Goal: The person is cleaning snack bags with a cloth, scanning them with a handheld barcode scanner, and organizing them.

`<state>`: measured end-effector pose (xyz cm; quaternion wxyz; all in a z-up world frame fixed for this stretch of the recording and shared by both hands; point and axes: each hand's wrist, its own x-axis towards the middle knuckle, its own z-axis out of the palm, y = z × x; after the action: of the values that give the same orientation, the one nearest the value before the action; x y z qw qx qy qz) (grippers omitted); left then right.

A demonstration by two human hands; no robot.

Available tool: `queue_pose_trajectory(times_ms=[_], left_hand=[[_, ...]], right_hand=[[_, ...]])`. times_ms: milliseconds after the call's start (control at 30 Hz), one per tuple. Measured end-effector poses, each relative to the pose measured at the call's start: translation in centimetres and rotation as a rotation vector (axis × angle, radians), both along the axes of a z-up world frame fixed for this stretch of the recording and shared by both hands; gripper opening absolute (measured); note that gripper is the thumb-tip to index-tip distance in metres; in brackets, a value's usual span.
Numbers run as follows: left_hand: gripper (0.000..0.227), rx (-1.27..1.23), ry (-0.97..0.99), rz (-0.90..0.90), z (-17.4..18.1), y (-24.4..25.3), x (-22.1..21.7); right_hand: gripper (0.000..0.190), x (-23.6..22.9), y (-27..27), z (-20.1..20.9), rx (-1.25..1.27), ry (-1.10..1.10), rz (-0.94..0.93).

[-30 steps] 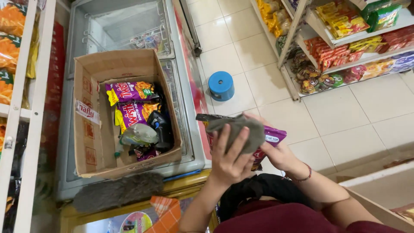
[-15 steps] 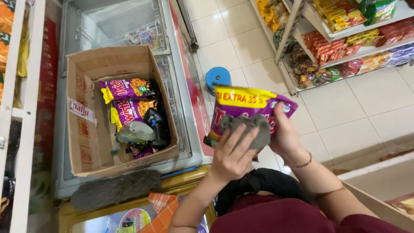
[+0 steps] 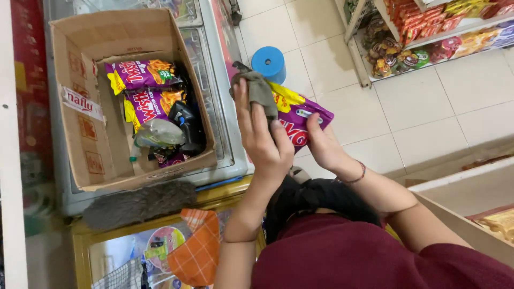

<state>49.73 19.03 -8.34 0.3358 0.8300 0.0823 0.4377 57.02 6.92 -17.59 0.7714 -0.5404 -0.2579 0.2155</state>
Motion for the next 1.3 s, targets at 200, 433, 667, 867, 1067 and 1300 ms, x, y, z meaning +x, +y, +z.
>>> queue_pose_trajectory(times_ms=[200, 433, 667, 867, 1067, 1300], left_hand=[[0.027, 0.337, 0.042, -0.092, -0.5, -0.2, -0.9], [0.015, 0.629, 0.111, -0.385, -4.7, 1.4, -6.4], [0.005, -0.285, -0.049, -0.214, -12.9, 0.6, -9.8], [0.066, -1.016, -0.098, -0.140, -9.3, -2.4, -10.5], [0.049, -0.253, -0.056, 0.033, -9.3, 2.8, -11.3], [0.023, 0.710, 0.130, -0.368, -6.2, 5.1, -12.3]], right_hand=[[0.067, 1.3, 1.1, 1.6, 0.135, 0.549, 0.228], [0.073, 2.7, -0.4, 4.9, 0.186, 0.705, 0.230], [0.076, 4.5, -0.8, 6.3, 0.446, 0.628, 0.067], [0.076, 2.6, 2.3, 1.7, 0.271, 0.743, 0.174], [0.082, 3.5, 0.9, 3.3, 0.163, 0.604, 0.376], [0.083, 1.9, 0.8, 0.1, 0.117, 0.586, 0.329]])
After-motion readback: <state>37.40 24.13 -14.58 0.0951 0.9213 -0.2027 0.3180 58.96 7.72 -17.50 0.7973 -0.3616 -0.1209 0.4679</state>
